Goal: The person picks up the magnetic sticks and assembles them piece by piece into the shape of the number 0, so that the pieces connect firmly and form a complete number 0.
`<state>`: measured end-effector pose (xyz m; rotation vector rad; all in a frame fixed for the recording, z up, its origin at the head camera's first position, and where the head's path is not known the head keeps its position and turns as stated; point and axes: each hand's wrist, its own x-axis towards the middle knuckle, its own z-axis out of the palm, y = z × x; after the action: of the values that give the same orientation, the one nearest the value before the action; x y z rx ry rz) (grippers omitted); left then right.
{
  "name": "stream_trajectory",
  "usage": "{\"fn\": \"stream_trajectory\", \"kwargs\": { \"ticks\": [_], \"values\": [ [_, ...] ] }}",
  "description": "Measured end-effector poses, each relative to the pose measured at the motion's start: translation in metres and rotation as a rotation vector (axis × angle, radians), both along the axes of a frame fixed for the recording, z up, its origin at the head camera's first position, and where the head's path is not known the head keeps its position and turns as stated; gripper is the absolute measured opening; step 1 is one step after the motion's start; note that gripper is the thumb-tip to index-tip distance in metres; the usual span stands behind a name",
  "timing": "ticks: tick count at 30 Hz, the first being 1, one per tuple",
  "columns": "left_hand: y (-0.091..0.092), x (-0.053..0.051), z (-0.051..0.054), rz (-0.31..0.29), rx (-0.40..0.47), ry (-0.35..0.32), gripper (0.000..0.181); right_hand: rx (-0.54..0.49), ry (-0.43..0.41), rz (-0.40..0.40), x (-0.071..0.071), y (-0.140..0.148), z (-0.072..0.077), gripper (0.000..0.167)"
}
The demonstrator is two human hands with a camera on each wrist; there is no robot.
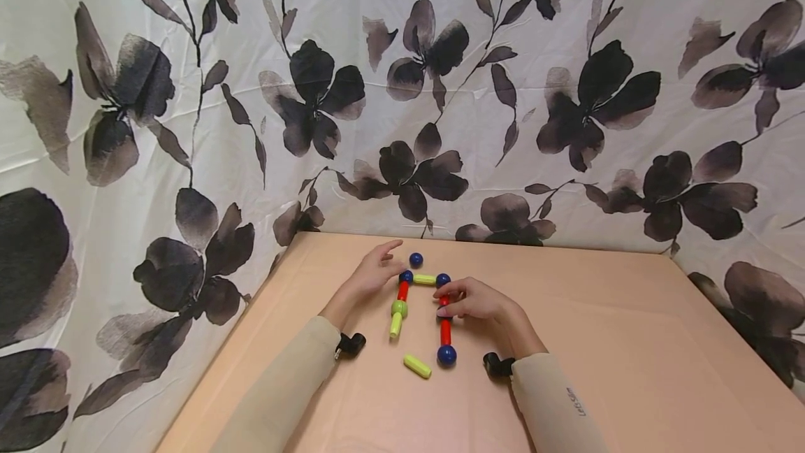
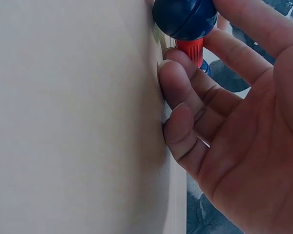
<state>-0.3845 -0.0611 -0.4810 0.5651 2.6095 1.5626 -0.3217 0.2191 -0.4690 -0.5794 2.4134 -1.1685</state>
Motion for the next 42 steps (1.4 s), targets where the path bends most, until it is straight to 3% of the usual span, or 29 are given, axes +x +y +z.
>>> {"fn": "stream_trajectory", "kwargs": {
  "ticks": [5, 9, 14, 18, 22, 26, 33, 42],
  "values": [
    [0.009, -0.007, -0.003, -0.069, -0.073, 0.021, 0.064, -0.001, -0.003, -0.003, -0.001, 0.000, -0.001, 0.040],
    [0.018, -0.009, -0.001, -0.080, -0.141, 0.034, 0.063, -0.007, -0.004, -0.006, -0.002, 0.001, -0.002, 0.040],
    [0.029, -0.007, 0.003, -0.094, -0.331, 0.062, 0.068, -0.013, 0.000, -0.008, -0.001, 0.000, -0.003, 0.040],
    [0.038, -0.010, 0.000, -0.096, -0.450, 0.089, 0.069, -0.012, 0.005, -0.014, -0.001, 0.000, -0.003, 0.040],
    [0.043, -0.013, -0.003, -0.095, -0.481, 0.093, 0.063, -0.018, 0.004, -0.010, -0.001, 0.000, -0.003, 0.040],
    [0.046, -0.008, 0.002, -0.099, -0.529, 0.092, 0.056, -0.023, 0.003, -0.007, 0.000, 0.000, -0.002, 0.039],
    [0.045, 0.003, 0.010, -0.107, -0.491, 0.159, 0.039, -0.019, 0.012, -0.008, 0.000, -0.001, -0.002, 0.039],
    [0.044, 0.004, 0.011, -0.104, -0.397, 0.153, 0.027, -0.016, 0.025, -0.001, 0.000, -0.001, -0.003, 0.038]
  ]
}}
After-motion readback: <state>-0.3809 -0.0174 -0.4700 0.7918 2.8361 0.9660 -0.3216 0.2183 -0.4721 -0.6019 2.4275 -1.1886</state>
